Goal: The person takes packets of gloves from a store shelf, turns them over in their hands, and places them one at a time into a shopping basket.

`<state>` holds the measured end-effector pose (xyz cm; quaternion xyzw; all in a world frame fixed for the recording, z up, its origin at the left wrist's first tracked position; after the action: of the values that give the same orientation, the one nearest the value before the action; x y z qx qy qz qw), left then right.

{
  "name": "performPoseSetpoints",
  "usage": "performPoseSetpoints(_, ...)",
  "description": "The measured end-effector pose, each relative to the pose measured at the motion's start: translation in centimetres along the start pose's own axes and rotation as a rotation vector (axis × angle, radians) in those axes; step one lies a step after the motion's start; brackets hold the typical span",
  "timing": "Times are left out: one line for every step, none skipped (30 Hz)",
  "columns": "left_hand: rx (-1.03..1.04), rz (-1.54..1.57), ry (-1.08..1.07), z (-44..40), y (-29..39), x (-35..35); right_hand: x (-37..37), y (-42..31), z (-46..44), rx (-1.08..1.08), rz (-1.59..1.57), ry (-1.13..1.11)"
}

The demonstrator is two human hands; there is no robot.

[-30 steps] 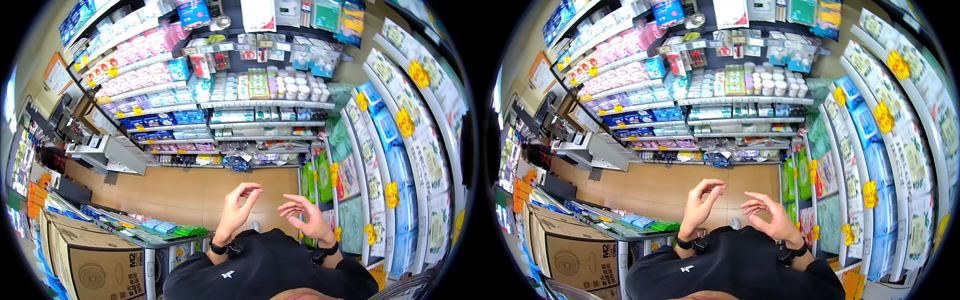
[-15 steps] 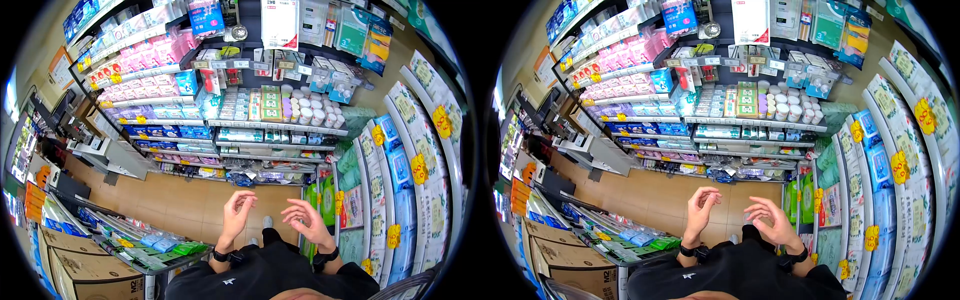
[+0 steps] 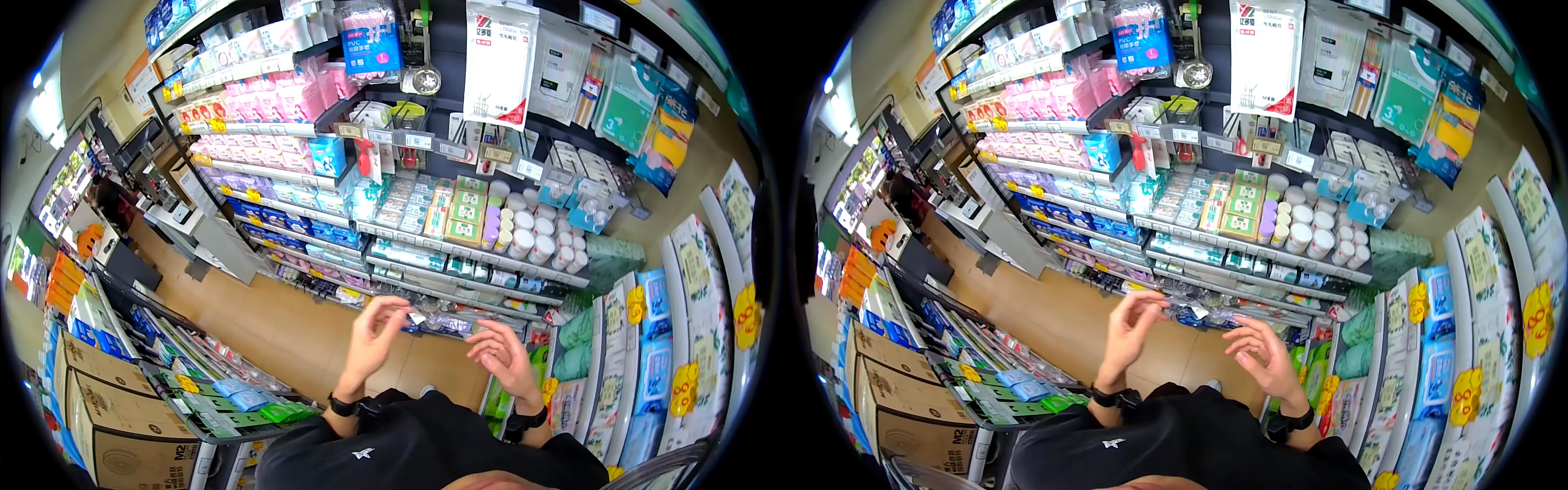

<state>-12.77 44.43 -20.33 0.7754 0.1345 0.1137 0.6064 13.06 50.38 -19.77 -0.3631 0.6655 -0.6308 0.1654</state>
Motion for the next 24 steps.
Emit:
performPoseSetpoints(0.043, 0.01, 0.017, -0.7, 1.1, -0.6, -0.6, -0.1, -0.7, 0.004, 0.012, -0.007)
performPoseSetpoints(0.187, -0.053, 0.082, -1.7, 3.0, -1.6, -1.0, -0.3, -1.5, 0.013, 0.011, -0.008)
performPoseSetpoints(0.322, -0.115, 0.149, -2.6, 5.3, -2.7, -1.4, -0.4, -2.1, 0.029, 0.01, -0.006)
performPoseSetpoints(0.469, -0.147, 0.233, -3.6, 8.2, -3.8, -1.7, -0.6, -3.0, 0.034, 0.027, -0.022)
performPoseSetpoints(0.659, -0.192, 0.303, -4.4, 10.8, -5.2, -1.9, -0.9, -3.9, 0.046, 0.043, -0.029)
performPoseSetpoints(0.849, -0.167, 0.332, -5.5, 13.5, -6.3, -2.0, -1.2, -4.8, 0.043, 0.06, -0.043)
performPoseSetpoints(1.003, -0.209, 0.324, -6.1, 16.2, -7.2, -2.2, -1.4, -5.8, 0.039, 0.075, -0.06)
performPoseSetpoints(1.11, -0.193, 0.359, -6.7, 17.9, -8.6, -2.4, -1.3, -6.9, 0.026, 0.091, -0.072)
performPoseSetpoints(1.147, -0.247, 0.225, -6.6, 20.4, -9.2, -2.6, -1.6, -8.1, 0.038, 0.096, -0.079)
performPoseSetpoints(1.216, -0.144, 0.165, -7.3, 22.0, -9.5, -2.7, -1.9, -9.4, 0.038, 0.067, -0.098)
performPoseSetpoints(1.24, -0.107, 0.1, -8.0, 23.4, -9.8, -2.7, -2.1, -10.8, 0.039, 0.037, -0.115)
performPoseSetpoints(1.234, -0.087, 0.063, -8.3, 24.0, -10.0, -2.8, -2.1, -12.2, 0.037, 0.015, -0.106)
performPoseSetpoints(1.219, -0.088, 0.033, -8.6, 24.1, -10.5, -2.5, -2.3, -13.5, 0.052, 0.021, -0.108)
performPoseSetpoints(1.212, -0.084, 0.015, -8.9, 24.2, -11.0, -2.1, -2.8, -15.1, 0.009, 0.083, -0.083)
performPoseSetpoints(1.205, -0.08, 0.009, -9.3, 24.0, -11.4, -1.7, -3.2, -16.6, -0.04, 0.149, -0.057)
performPoseSetpoints(1.204, -0.074, 0.0, -9.7, 23.7, -11.9, -1.4, -3.3, -18.1, -0.06, 0.17, -0.061)
performPoseSetpoints(1.202, -0.066, -0.01, -10.3, 23.6, -12.7, -1.1, -3.4, -19.3, -0.06, 0.18, -0.057)
performPoseSetpoints(1.201, -0.055, -0.017, -11.0, 23.4, -13.4, -0.6, -3.6, -20.7, -0.087, 0.193, -0.049)
performPoseSetpoints(1.2, -0.051, -0.022, -11.7, 23.2, -14.1, -0.3, -3.8, -22.1, -0.115, 0.206, -0.042)
performPoseSetpoints(1.198, -0.043, -0.03, -12.3, 23.0, -14.9, 0.2, -3.8, -23.3, -0.12, 0.21, -0.034)
performPoseSetpoints(1.197, -0.035, -0.034, -13.0, 22.7, -15.8, 0.5, -3.9, -24.5, -0.13, 0.217, -0.024)
performPoseSetpoints(1.197, -0.024, -0.038, -13.5, 22.5, -16.7, 0.8, -4.0, -25.6, -0.136, 0.225, -0.017)
performPoseSetpoints(1.196, -0.014, -0.036, -14.3, 22.1, -17.6, 1.2, -4.1, -26.8, -0.143, 0.231, -0.01)
performPoseSetpoints(1.197, -0.009, -0.039, -14.8, 21.9, -18.4, 1.6, -4.3, -27.9, -0.167, 0.243, -0.008)
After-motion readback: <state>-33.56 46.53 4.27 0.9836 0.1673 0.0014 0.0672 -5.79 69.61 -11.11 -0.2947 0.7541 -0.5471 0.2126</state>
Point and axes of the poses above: each hand's wrist, its own z-axis away from the middle knuckle, its own x-axis out of the palm, y = z × x, the point moved 2 cm from there along -z, towards the middle knuckle, and after that the axes turned 5 degrees about -z, right-handed, at the moved point
